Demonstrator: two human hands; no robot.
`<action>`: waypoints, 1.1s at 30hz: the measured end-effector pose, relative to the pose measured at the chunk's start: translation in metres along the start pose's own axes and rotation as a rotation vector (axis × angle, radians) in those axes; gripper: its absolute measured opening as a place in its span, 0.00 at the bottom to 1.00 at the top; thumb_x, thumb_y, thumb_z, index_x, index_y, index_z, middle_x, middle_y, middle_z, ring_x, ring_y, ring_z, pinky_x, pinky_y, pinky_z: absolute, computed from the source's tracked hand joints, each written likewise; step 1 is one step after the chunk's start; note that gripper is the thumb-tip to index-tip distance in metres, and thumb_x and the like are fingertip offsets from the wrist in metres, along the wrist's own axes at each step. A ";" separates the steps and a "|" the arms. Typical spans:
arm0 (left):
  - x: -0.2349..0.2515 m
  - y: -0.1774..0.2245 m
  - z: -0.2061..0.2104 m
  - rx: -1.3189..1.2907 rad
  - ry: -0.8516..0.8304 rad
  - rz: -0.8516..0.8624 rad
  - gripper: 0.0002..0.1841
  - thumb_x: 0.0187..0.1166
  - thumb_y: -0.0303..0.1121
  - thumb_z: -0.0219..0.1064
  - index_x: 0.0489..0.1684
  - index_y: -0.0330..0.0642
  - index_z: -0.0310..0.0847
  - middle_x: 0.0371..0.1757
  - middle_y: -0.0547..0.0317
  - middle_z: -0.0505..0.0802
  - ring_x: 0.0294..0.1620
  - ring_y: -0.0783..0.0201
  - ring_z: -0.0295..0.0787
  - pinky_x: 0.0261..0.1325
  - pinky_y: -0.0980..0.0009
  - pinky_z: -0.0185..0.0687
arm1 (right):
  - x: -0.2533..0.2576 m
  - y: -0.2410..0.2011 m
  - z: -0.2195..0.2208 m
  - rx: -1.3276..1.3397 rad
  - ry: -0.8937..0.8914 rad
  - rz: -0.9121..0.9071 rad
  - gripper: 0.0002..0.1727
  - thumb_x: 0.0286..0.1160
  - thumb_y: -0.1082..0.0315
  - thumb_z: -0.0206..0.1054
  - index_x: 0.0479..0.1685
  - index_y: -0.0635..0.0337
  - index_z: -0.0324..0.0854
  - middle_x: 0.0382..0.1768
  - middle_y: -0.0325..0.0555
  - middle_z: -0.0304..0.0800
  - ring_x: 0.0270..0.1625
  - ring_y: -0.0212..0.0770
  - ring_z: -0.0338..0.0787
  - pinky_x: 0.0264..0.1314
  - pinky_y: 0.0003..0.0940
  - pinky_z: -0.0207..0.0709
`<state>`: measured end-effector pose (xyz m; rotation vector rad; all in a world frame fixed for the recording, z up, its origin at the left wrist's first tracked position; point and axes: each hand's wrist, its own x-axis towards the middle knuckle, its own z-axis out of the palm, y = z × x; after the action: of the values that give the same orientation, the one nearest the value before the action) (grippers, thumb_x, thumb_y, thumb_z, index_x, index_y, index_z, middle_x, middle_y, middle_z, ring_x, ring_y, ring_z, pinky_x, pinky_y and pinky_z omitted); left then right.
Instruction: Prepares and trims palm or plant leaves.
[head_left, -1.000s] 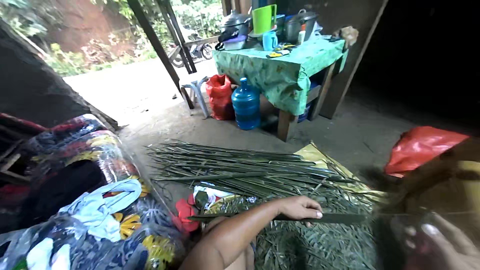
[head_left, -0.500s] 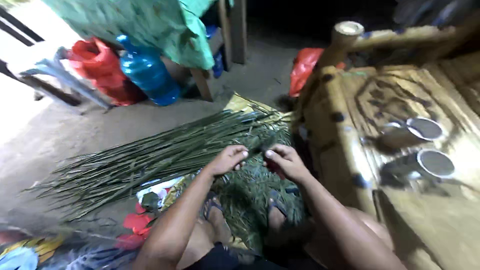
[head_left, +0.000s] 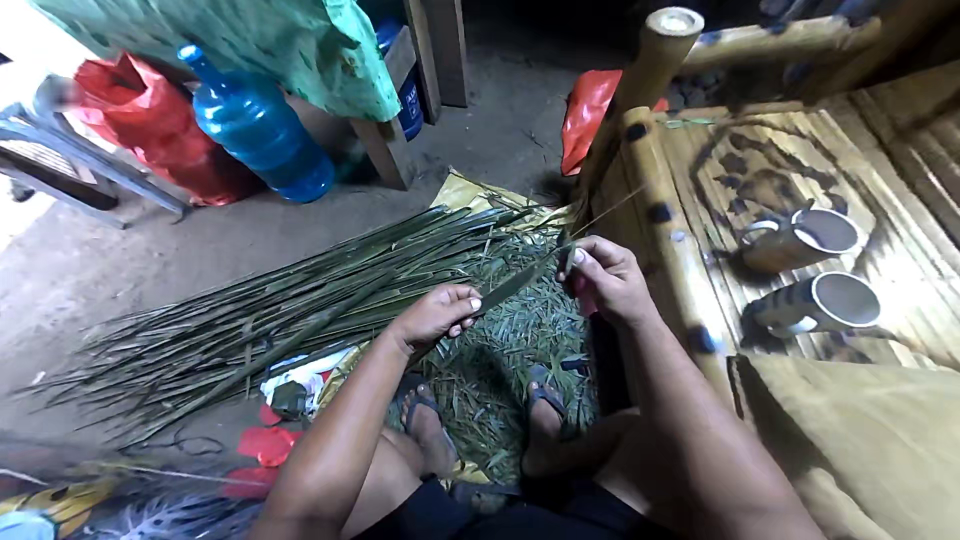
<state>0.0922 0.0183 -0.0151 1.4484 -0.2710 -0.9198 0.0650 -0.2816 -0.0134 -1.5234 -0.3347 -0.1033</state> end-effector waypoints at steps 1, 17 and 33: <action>-0.001 0.000 0.001 0.013 0.004 -0.005 0.10 0.88 0.29 0.54 0.42 0.43 0.82 0.21 0.70 0.81 0.17 0.80 0.73 0.23 0.85 0.72 | -0.001 -0.001 0.001 0.018 -0.005 0.002 0.11 0.89 0.60 0.59 0.48 0.54 0.85 0.33 0.37 0.91 0.25 0.30 0.86 0.28 0.28 0.86; 0.002 -0.002 0.001 -0.063 -0.087 -0.010 0.11 0.89 0.32 0.52 0.40 0.46 0.80 0.24 0.70 0.81 0.18 0.80 0.72 0.22 0.86 0.69 | -0.011 0.015 0.041 -0.055 -0.286 0.109 0.15 0.87 0.63 0.60 0.39 0.65 0.85 0.29 0.39 0.91 0.28 0.28 0.87 0.34 0.26 0.85; -0.004 0.008 0.007 0.124 0.125 0.047 0.10 0.90 0.28 0.54 0.41 0.38 0.82 0.20 0.67 0.81 0.16 0.78 0.73 0.22 0.84 0.71 | -0.003 -0.006 -0.003 -0.181 0.039 -0.018 0.12 0.89 0.59 0.59 0.45 0.55 0.83 0.28 0.35 0.88 0.22 0.28 0.84 0.25 0.25 0.83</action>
<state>0.0881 0.0145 -0.0055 1.6004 -0.2710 -0.7822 0.0612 -0.2857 -0.0082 -1.6949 -0.3147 -0.1818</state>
